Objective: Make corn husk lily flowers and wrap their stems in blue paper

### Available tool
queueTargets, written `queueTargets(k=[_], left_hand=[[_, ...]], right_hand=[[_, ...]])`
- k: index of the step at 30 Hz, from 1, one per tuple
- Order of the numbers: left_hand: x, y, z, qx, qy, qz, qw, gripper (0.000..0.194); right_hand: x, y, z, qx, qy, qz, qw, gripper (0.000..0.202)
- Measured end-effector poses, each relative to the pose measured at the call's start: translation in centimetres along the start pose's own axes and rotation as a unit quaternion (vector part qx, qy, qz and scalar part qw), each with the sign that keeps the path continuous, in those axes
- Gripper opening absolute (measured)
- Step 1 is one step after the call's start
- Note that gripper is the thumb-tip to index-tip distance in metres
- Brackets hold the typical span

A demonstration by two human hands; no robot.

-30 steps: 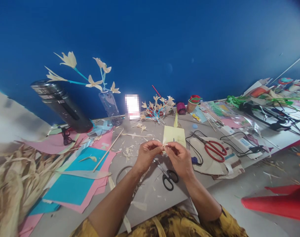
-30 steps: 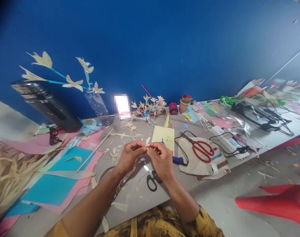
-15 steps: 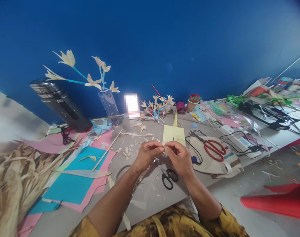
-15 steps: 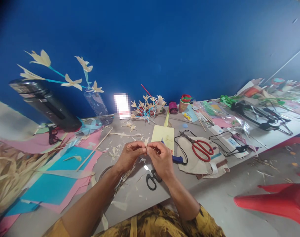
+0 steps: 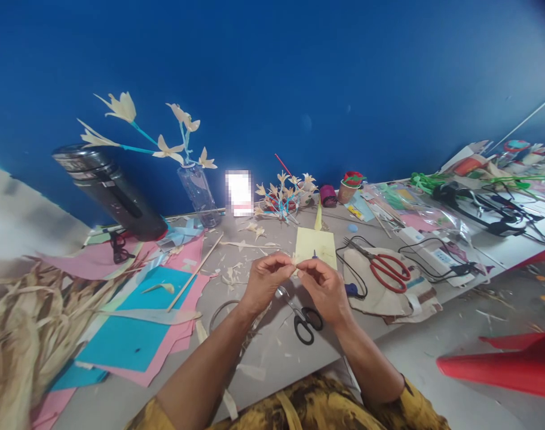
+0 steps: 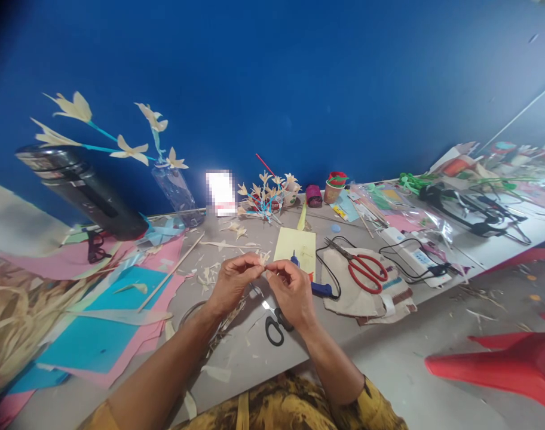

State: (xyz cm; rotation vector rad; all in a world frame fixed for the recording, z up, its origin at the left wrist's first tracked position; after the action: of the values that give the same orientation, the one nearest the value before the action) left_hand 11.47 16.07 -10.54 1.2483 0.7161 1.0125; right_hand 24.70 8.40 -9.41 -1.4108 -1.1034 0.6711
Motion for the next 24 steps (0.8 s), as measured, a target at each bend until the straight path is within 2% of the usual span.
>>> queueTargets(k=[4, 8, 17, 24], left_hand=[[-0.2, 0.9, 0.2, -0.004, 0.001, 0.030, 1.000, 0.009], [-0.3, 1.1, 0.8, -0.013, -0.024, 0.023, 0.999, 0.010], [-0.1, 0.0, 0.7, -0.049, -0.011, -0.031, 0.998, 0.020], [0.0, -0.2, 0.4, -0.033, -0.005, -0.017, 0.999, 0.017]], right_hand=[[-0.2, 0.2, 0.2, 0.013, -0.011, 0.008, 1.000, 0.016], [-0.1, -0.2, 0.6, 0.014, -0.024, -0.013, 1.000, 0.020], [0.0, -1.1, 0.2, -0.028, 0.008, -0.040, 0.999, 0.018], [-0.2, -2.5, -0.1, -0.075, 0.045, -0.089, 0.992, 0.015]])
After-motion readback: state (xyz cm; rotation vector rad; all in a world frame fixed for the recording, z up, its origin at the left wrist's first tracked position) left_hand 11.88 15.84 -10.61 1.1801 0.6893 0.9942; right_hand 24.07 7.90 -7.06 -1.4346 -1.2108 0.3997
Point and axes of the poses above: each hand's wrist, its own x-axis towards the middle knuckle, its own z-axis out of the palm, y = z × x, the point moved 10 cm from there along x, towards the middle knuckle, and after that the axes turned 3 degrees about x, right-handed, at the moved point
